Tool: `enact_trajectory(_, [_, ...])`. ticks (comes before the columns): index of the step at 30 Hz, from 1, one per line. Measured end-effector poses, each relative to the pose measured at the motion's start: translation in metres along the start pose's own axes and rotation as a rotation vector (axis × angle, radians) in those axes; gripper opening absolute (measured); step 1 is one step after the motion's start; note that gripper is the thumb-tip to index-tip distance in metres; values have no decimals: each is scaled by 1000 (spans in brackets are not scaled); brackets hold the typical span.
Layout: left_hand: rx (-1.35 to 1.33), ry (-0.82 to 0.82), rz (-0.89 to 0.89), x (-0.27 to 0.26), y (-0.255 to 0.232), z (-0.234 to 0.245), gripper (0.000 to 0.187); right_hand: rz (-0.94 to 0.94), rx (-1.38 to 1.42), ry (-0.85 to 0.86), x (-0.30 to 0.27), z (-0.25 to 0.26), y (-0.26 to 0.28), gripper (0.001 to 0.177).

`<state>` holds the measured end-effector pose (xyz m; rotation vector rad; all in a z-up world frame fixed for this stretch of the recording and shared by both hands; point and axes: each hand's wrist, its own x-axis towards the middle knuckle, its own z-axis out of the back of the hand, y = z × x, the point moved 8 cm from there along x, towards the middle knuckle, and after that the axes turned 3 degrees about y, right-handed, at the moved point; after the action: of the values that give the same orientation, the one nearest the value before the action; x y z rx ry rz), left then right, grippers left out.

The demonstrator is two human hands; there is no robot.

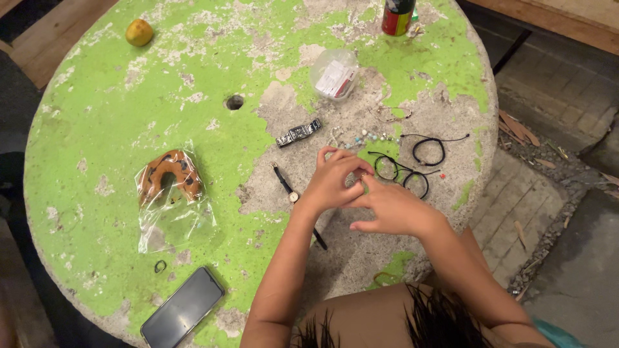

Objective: The person tries on several rings on different fingers and then puts on a beaded bracelet on the left wrist. They adjust the items and leave them on the table.

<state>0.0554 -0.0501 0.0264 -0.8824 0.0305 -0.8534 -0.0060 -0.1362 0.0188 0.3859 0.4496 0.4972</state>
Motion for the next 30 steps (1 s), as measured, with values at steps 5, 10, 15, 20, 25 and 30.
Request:
enact_trajectory(5, [10,0,4,0,2,-4,29,-62,-1,48,2,-8,-10,51])
enact_trajectory(10, [-92,44,24,-1,9,-8,30,131,63,-39,0,3,-2,44])
enact_trajectory(15, [-164,79,57,-1,16,-15,32,33,118,75,-3,-3,-17,41])
enact_trajectory(20, [-133,123,64,1,18,-21,29,146,135,29,-4,-4,-9,40])
enact_trajectory(25, [-52,137,107,-2,18,-28,27,61,92,86,-3,-13,-13,43])
enact_trajectory(30, [107,100,191,-3,32,-16,27,78,126,31,-7,-5,-6,44])
